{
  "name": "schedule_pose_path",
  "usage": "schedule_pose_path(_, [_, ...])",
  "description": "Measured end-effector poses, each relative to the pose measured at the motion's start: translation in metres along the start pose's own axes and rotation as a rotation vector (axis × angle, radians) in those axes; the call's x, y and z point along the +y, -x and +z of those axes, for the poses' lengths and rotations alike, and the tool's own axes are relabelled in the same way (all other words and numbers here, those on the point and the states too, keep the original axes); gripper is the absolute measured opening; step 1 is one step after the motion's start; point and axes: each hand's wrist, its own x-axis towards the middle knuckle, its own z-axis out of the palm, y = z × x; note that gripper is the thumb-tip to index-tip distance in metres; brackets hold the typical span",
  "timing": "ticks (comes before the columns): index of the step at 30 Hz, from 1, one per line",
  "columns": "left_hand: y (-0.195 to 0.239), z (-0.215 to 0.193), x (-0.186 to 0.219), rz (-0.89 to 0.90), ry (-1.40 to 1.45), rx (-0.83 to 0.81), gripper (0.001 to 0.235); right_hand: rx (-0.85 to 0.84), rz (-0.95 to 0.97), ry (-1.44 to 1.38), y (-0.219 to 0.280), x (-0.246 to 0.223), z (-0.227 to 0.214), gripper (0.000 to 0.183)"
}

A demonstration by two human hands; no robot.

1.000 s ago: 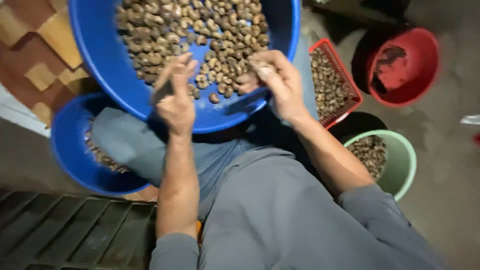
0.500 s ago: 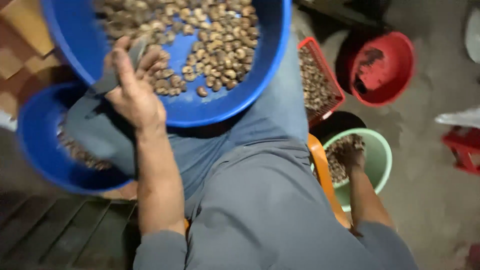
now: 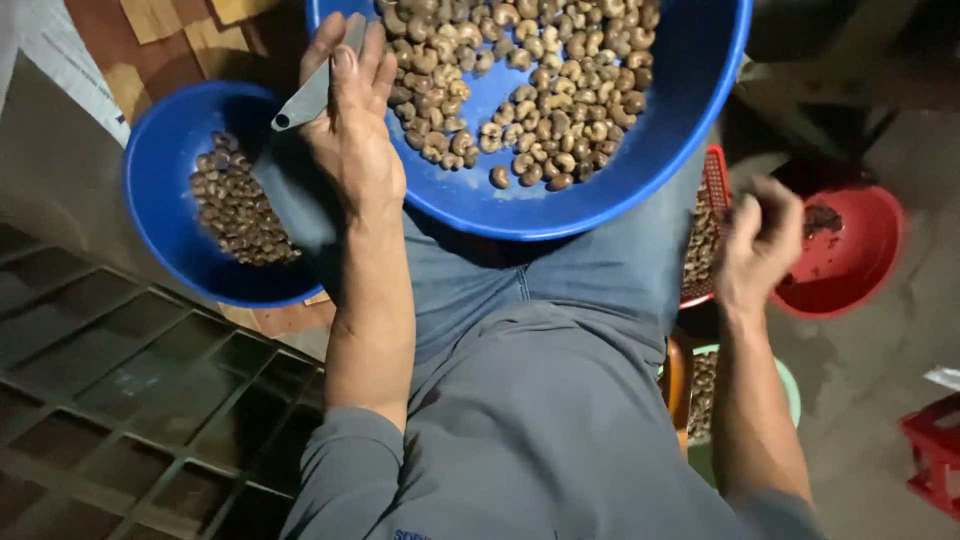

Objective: The person sits with a large blue basin of cashew nuts on their lap and uses a small knife to peel the outer skin off individual nuts. They hold the nut in one hand and carefully scrape the skin with the knife, then drop the peeled nut into a smaller blue basin positioned to their left.

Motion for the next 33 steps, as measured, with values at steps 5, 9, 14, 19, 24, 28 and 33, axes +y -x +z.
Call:
schedule_pose_path(5, [0.000,0.002,0.002,0.053,-0.034,0.092,0.033,-0.385,-0.387,0.115,-0.068,-0.122,0.102,0.031])
schedule_pose_path(9, [-0.004,0.009,0.011,0.039,-0.165,0.196,0.044,-0.599,-0.713,0.247,-0.085,-0.143,0.194,0.034])
schedule_pose_path(14, [-0.006,0.019,0.024,-0.017,-0.179,0.237,0.042,-0.679,-0.783,0.482,-0.089,-0.109,0.282,0.057])
schedule_pose_path(19, [-0.010,0.025,0.033,-0.034,-0.180,0.213,0.040,-0.812,-0.842,0.657,-0.080,-0.070,0.313,0.074])
schedule_pose_path(24, [-0.011,0.031,0.040,-0.043,-0.280,0.180,0.037,-0.959,-0.878,0.712,-0.071,-0.054,0.272,0.067])
schedule_pose_path(28, [-0.010,0.033,0.043,-0.070,-0.281,0.150,0.037,-0.936,-0.922,0.770,-0.063,-0.029,0.235,0.068])
schedule_pose_path(33, [-0.008,0.034,0.041,-0.083,-0.317,0.143,0.035,-0.999,-0.799,0.743,-0.064,-0.042,0.193,0.050])
